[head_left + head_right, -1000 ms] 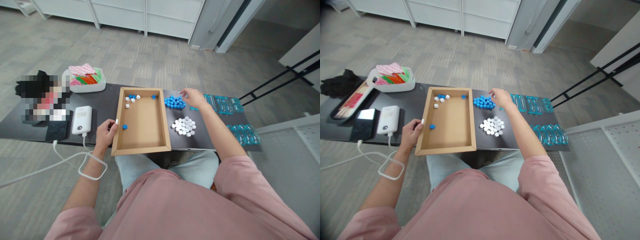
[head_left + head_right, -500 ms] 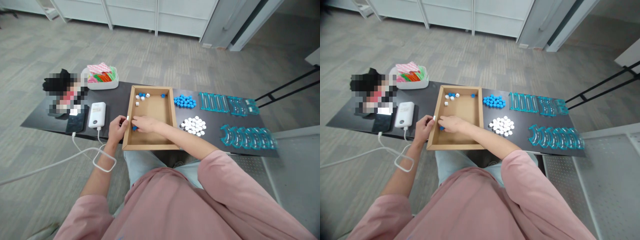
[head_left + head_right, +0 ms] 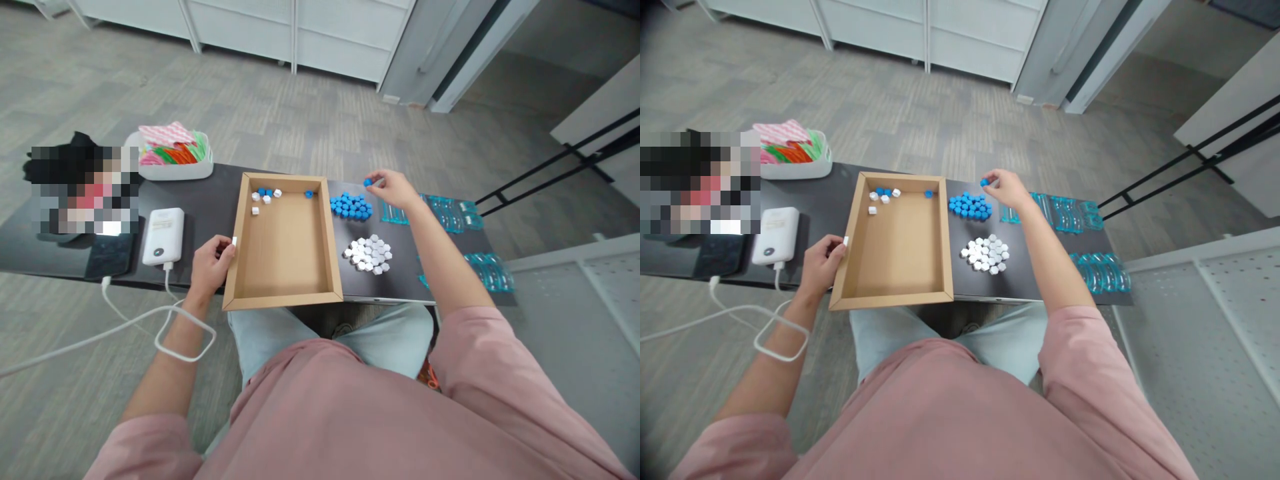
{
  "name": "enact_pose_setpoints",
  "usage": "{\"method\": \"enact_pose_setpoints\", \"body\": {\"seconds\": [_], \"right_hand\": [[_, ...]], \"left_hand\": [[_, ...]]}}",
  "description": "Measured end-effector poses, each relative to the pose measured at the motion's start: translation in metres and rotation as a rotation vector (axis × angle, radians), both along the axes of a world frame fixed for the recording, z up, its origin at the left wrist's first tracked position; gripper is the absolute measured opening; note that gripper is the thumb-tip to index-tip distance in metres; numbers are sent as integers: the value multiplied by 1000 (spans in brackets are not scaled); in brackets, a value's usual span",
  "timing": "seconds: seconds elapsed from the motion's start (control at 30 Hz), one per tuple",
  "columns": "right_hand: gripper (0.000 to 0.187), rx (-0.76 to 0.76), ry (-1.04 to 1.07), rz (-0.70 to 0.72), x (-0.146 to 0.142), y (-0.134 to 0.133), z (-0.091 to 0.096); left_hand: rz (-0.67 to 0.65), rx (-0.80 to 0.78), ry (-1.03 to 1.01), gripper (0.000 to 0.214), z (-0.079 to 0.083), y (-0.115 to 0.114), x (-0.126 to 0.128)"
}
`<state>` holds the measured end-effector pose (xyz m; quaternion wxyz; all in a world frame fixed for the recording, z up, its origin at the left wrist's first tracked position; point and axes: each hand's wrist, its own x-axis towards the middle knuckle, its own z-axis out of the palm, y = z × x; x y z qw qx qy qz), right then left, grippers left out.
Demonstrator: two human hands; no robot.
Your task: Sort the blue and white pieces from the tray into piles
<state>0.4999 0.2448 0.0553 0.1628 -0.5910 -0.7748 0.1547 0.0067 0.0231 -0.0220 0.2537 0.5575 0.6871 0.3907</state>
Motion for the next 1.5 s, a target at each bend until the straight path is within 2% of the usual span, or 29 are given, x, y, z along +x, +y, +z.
{"method": "enact_pose_setpoints", "body": {"seconds": [0.1, 0.33, 0.47, 0.63, 0.77, 0.9, 1.0, 1.17, 1.27, 1.37, 1.5], "right_hand": [[44, -66, -168, -65, 23, 16, -9], [44, -188, -393, -19, 23, 29, -28], [47, -216, -352, -2, 27, 28, -29], [47, -81, -196, -30, 22, 23, -19], [43, 8, -97, 51, -14, 26, -5], [38, 22, -113, 174, -74, 27, 3], [36, 13, -248, 269, -126, 14, 1], [44, 155, -597, 381, -193, -14, -10], [51, 112, -691, 380, -211, -20, -14], [54, 75, -719, 366, -215, -23, -16], [45, 41, -700, 387, -211, -27, -13]], "left_hand": [[19, -1, -6, 18, 0, 0, 0], [17, 1, 12, 20, 2, -1, 0], [18, -1, 1, 22, 1, -1, 0], [9, 11, 8, 22, -3, 0, -2], [13, 14, 9, 22, -3, 0, -2], [14, 2, 1, 21, 0, 0, 0], [4, 7, -2, 23, -1, -1, 0], [-22, 31, 11, 27, -6, -1, -3], [-37, 40, 32, 28, -9, 0, -5], [-36, 34, 41, 29, -11, 0, -6], [-49, 40, 35, 30, -13, 0, -7]]}}
